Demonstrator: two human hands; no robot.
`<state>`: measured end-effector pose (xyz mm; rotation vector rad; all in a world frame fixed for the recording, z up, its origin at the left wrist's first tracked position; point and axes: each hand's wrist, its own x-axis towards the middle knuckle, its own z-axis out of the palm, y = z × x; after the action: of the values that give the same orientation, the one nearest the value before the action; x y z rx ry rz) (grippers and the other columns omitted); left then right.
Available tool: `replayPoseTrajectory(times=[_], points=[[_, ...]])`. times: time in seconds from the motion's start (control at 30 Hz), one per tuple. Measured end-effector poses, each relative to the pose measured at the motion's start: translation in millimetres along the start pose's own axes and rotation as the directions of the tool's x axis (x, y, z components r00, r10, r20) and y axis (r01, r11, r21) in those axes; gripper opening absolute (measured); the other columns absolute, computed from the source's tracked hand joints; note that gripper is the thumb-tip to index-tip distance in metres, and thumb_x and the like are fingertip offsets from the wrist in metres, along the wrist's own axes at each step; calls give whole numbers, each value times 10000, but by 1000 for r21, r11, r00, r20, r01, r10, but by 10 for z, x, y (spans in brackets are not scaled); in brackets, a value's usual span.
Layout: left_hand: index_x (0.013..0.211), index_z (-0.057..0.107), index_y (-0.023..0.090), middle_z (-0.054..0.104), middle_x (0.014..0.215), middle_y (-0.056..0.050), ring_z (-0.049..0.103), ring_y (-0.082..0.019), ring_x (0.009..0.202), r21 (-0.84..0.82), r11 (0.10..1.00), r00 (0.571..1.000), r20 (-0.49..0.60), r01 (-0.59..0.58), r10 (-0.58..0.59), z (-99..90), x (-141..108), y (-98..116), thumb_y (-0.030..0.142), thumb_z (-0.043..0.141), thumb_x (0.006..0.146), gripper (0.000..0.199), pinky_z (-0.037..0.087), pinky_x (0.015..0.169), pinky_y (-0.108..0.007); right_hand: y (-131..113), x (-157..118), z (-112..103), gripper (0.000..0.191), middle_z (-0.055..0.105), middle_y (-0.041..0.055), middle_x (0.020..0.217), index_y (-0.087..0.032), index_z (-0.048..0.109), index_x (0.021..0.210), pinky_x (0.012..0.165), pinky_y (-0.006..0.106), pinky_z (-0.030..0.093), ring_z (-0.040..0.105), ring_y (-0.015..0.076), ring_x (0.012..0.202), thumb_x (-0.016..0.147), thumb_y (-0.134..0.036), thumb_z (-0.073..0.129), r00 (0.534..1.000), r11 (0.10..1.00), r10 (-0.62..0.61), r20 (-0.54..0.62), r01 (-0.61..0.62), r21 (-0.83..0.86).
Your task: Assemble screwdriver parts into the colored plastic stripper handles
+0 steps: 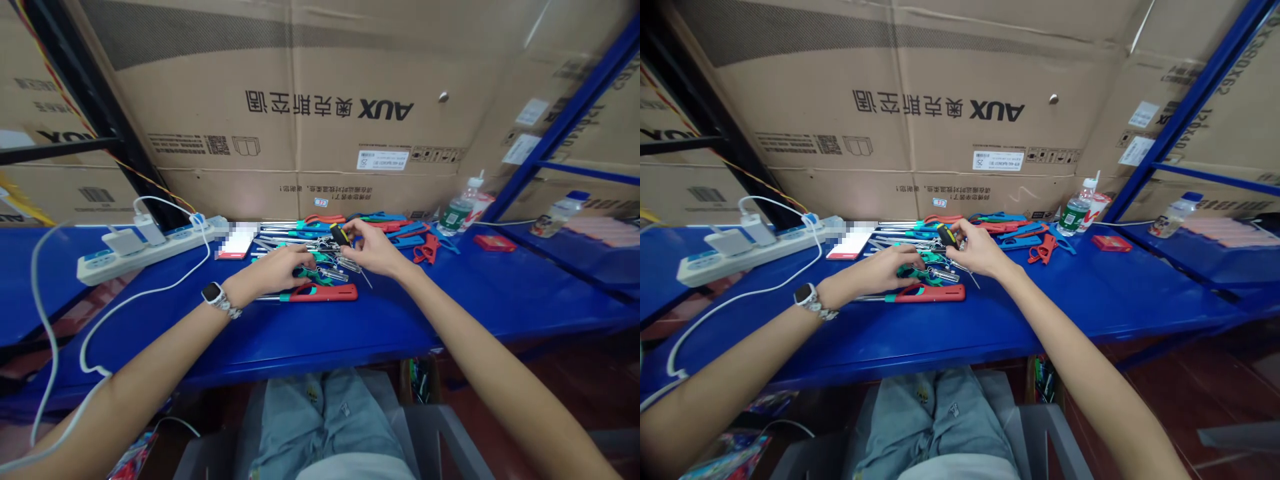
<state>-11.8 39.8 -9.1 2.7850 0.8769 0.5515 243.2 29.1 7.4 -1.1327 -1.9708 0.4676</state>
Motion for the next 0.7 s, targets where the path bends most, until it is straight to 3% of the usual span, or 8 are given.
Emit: replayPoseTrajectory(times=[0.17,0.3,0.47,0.6,0.7], points=[[832,712,202,659,904,-72,615,-209,770,62,998,999,32,-24,22,57,184,-106,204,654,866,67,437,689,-324,-60,249,158,287,606,-80,660,-256,470,999,457,233,330,460,87,447,810,-312,678,990,902,71,-123,-11,431],[851,711,183,672,945,-91,620,-203,786,133,991,1000,1,-18,18,149,306,-158,191,613,905,112,450,696,-315,-107,282,310,455,675,-80,718,-291,391,1075,365,224,311,467,82,363,820,-447,734,988,780,123,-96,-36,625],[941,730,166,687,988,-112,639,-223,895,108,994,997,-61,-29,35,146,301,-201,222,575,957,165,487,777,-333,-144,164,451,623,696,-18,808,-286,427,1143,375,274,448,590,136,445,748,-555,828,991,745,123,-50,-59,665],[962,714,177,711,953,-82,643,-191,878,0,1000,975,-219,-30,29,-10,85,-234,255,540,989,192,487,782,-319,-122,76,550,557,715,25,899,-287,455,1085,517,372,583,670,189,578,779,-605,794,996,755,83,-33,-41,654],[901,707,176,717,834,-52,631,-157,755,-125,992,952,-300,16,-53,-142,-111,-269,298,576,964,190,470,690,-284,-121,36,652,507,716,25,934,-295,423,1017,634,426,626,696,200,647,818,-628,748,998,757,42,-45,-2,654]])
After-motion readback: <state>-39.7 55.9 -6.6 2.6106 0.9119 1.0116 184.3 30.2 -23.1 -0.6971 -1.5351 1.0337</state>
